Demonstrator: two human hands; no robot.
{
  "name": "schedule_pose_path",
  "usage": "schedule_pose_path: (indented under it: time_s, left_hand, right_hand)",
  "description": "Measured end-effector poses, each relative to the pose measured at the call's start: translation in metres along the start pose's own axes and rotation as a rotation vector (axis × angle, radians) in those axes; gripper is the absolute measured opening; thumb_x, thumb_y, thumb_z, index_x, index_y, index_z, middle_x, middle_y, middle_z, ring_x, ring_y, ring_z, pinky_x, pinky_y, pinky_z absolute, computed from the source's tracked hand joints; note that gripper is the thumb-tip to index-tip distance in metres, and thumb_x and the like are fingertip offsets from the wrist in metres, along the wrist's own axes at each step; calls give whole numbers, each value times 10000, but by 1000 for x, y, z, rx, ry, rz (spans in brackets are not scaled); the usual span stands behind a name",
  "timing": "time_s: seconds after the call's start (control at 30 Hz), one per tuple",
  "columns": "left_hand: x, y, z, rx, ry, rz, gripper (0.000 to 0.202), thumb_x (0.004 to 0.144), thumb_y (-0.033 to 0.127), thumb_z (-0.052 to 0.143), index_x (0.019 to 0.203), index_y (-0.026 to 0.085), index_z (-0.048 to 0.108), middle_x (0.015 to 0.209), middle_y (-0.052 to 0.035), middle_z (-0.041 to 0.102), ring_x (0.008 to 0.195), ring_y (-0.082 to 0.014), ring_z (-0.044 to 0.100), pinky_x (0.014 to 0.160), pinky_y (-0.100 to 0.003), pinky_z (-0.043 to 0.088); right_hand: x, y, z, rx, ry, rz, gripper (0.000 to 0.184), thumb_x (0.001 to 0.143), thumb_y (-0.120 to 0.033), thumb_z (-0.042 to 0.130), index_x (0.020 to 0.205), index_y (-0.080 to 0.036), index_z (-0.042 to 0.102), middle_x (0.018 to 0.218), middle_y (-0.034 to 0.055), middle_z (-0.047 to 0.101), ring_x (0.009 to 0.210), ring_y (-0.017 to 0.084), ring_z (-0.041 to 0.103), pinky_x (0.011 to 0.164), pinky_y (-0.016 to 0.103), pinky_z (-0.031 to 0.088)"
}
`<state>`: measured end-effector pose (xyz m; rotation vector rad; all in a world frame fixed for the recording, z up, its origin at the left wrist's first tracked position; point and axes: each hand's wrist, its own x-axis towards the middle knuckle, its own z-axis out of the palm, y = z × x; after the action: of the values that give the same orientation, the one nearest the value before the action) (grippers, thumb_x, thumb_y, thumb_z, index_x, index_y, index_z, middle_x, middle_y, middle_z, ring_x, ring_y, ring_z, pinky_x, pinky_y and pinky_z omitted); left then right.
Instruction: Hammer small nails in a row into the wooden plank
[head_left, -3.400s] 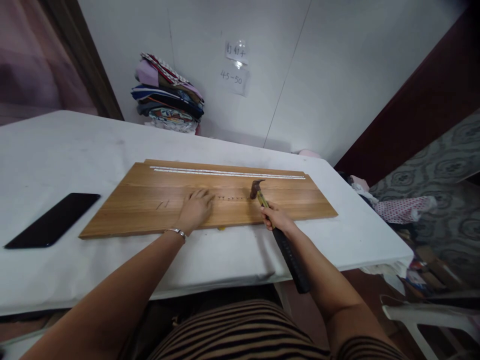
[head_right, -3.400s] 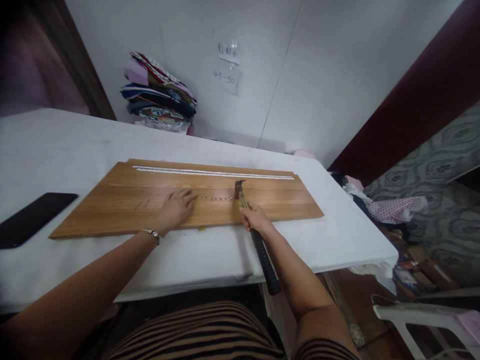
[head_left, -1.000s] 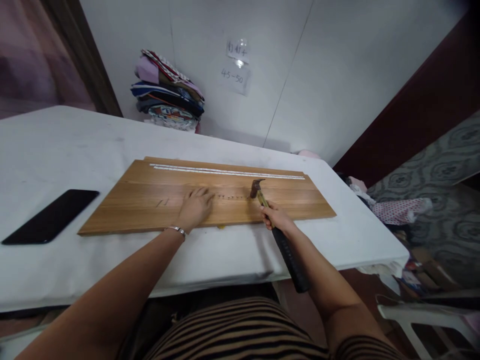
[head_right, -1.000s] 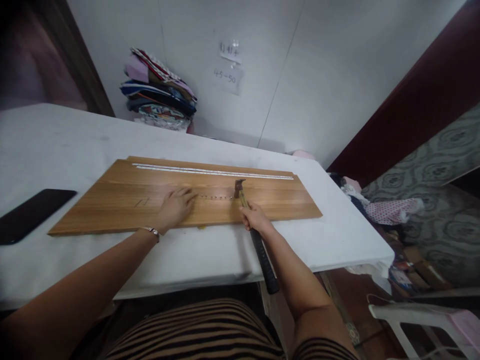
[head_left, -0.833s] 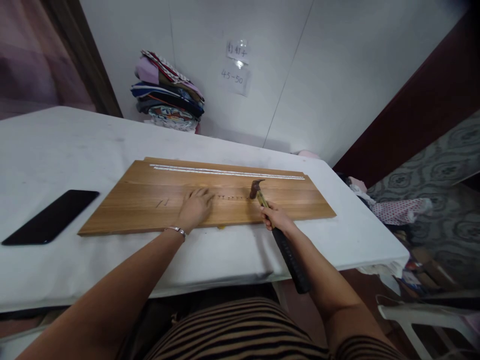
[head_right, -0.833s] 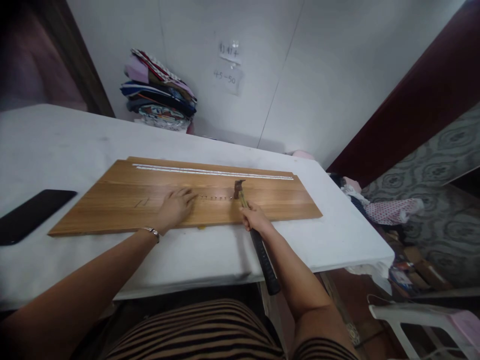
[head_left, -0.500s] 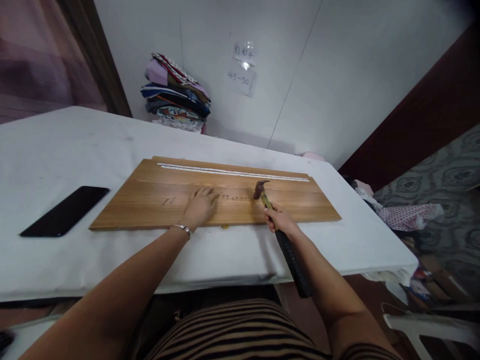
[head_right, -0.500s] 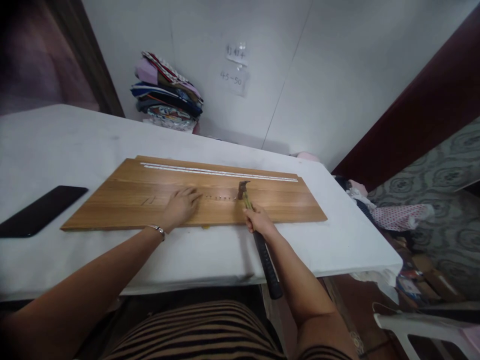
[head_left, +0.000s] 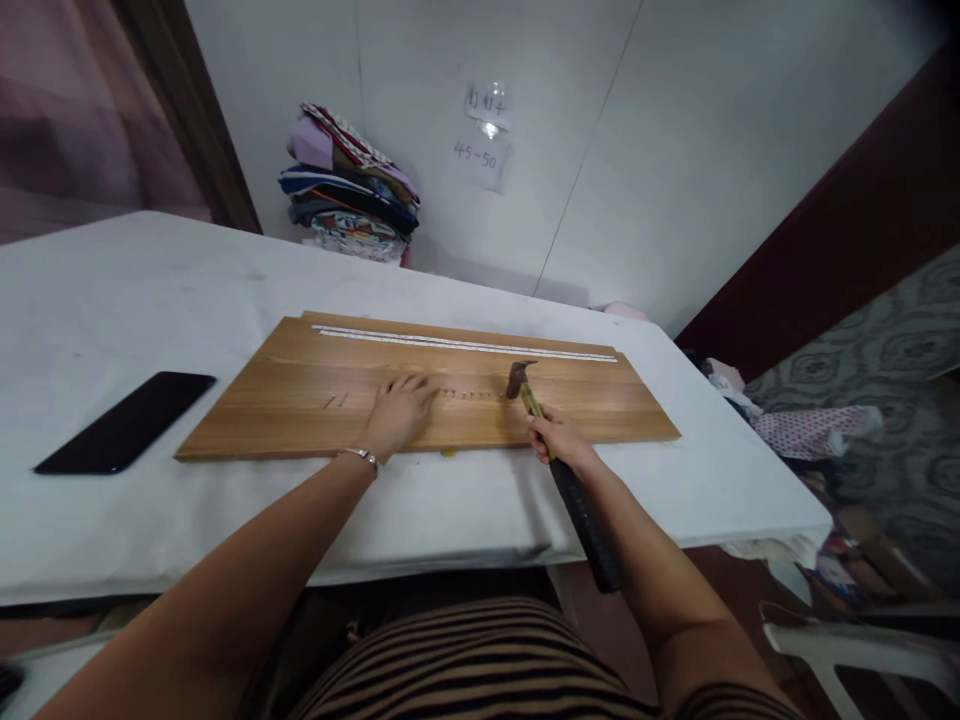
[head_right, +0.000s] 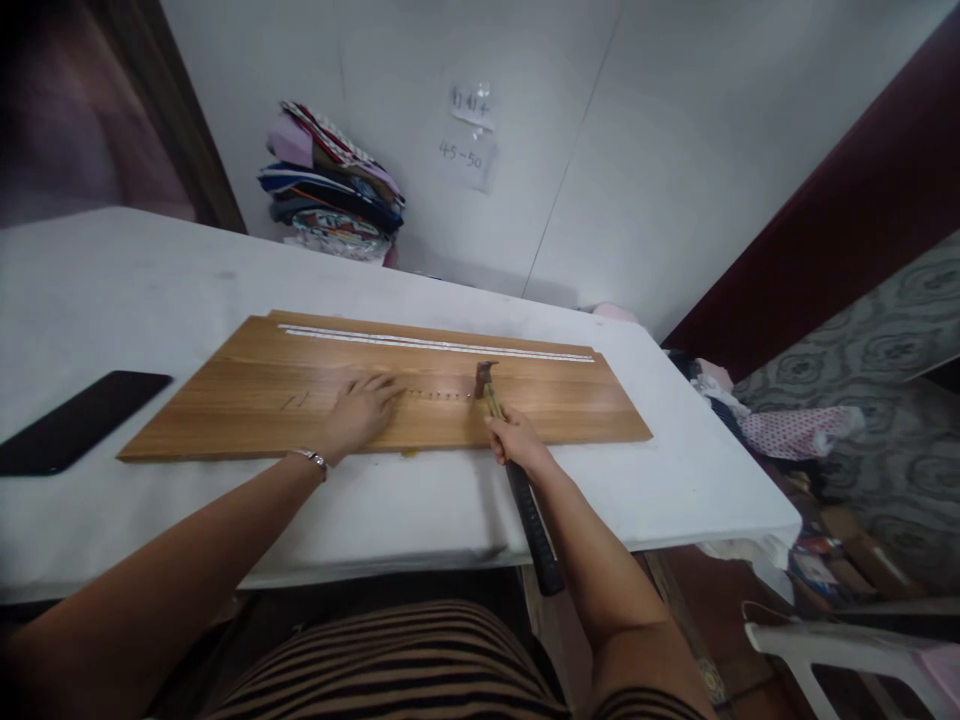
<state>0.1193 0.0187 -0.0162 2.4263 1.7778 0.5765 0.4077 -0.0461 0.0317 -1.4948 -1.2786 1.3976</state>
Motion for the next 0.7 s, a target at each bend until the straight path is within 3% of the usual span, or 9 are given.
schedule_pose_path:
  time_s: [0.7]
  left_hand:
    - [1,3,-3,-7,-8,-24,453,978,283,385,1254,282,745,1435,-83,656,1398,-282,505,1143,-497,357]
  right_hand:
    - [0,-1,3,26,-3,-1,325,743,-432,659,838,-259,400,519,-118,468,355,73,359,340,209,290]
